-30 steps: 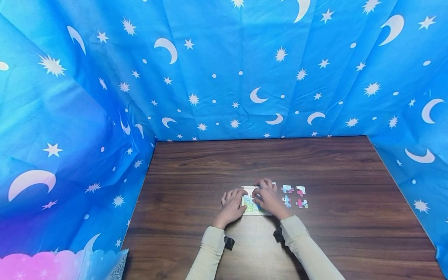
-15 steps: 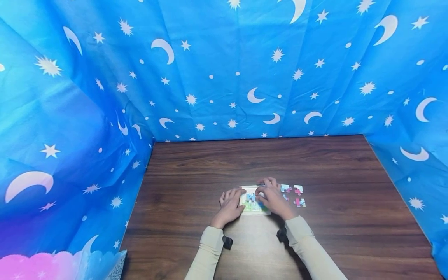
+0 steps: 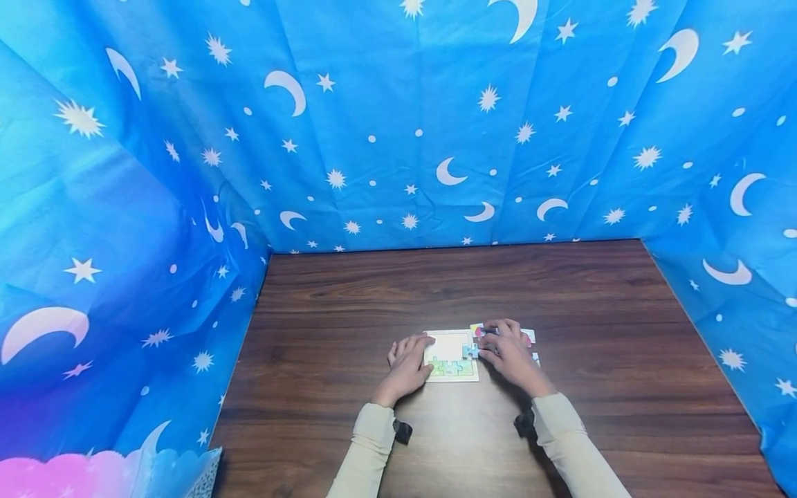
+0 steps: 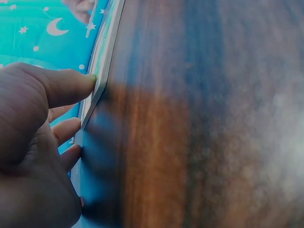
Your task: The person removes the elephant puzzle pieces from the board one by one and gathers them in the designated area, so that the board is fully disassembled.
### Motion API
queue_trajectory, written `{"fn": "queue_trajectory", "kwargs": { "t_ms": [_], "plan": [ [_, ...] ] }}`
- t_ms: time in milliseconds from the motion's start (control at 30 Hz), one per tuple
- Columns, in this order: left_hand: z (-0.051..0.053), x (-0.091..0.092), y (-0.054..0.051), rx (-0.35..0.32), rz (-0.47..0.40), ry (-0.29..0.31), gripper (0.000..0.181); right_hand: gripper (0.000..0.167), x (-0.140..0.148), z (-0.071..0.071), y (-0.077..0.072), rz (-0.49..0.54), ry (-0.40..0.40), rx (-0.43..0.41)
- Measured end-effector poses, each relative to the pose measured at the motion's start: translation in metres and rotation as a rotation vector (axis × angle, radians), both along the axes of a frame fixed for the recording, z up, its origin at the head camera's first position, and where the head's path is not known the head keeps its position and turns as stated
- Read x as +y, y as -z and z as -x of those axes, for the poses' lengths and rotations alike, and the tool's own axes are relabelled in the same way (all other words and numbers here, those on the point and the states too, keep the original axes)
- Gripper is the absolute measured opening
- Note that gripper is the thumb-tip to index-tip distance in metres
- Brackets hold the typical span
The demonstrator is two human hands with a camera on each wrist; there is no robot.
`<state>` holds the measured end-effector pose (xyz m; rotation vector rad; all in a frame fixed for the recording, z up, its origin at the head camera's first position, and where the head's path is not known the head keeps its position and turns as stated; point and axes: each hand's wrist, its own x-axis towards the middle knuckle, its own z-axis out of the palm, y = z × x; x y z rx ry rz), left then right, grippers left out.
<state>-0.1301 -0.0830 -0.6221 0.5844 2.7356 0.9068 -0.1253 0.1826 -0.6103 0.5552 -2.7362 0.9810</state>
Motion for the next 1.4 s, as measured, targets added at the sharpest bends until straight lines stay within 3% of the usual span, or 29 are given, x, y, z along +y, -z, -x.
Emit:
{"fn": "queue_trajectory", "kwargs": {
  "t_ms": [367, 533, 867, 1200, 1400],
  "plan": [
    [0.001, 0.0, 0.003, -0.024, 0.0, -0.005, 0.053, 0.013, 0.024, -0.007, 0.002, -0.03, 0.056, -0.03],
    [0.0, -0.001, 0.003, -0.022, -0.009, 0.002, 0.053, 0.011, 0.024, -0.009, 0.005, -0.051, 0.046, -0.079],
    [0.0, 0.0, 0.007, 0.013, -0.041, 0.012, 0.053, 0.01, 0.02, -0.008, 0.007, -0.053, 0.046, -0.08],
    [0.001, -0.002, 0.0, -0.073, -0.03, 0.009, 0.055, 0.01, 0.018, -0.008, 0.009, -0.06, 0.048, -0.101],
    [0.001, -0.001, 0.002, -0.061, -0.072, 0.009, 0.056, 0.012, 0.017, -0.007, 0.01, -0.062, 0.052, -0.102]
  ]
}}
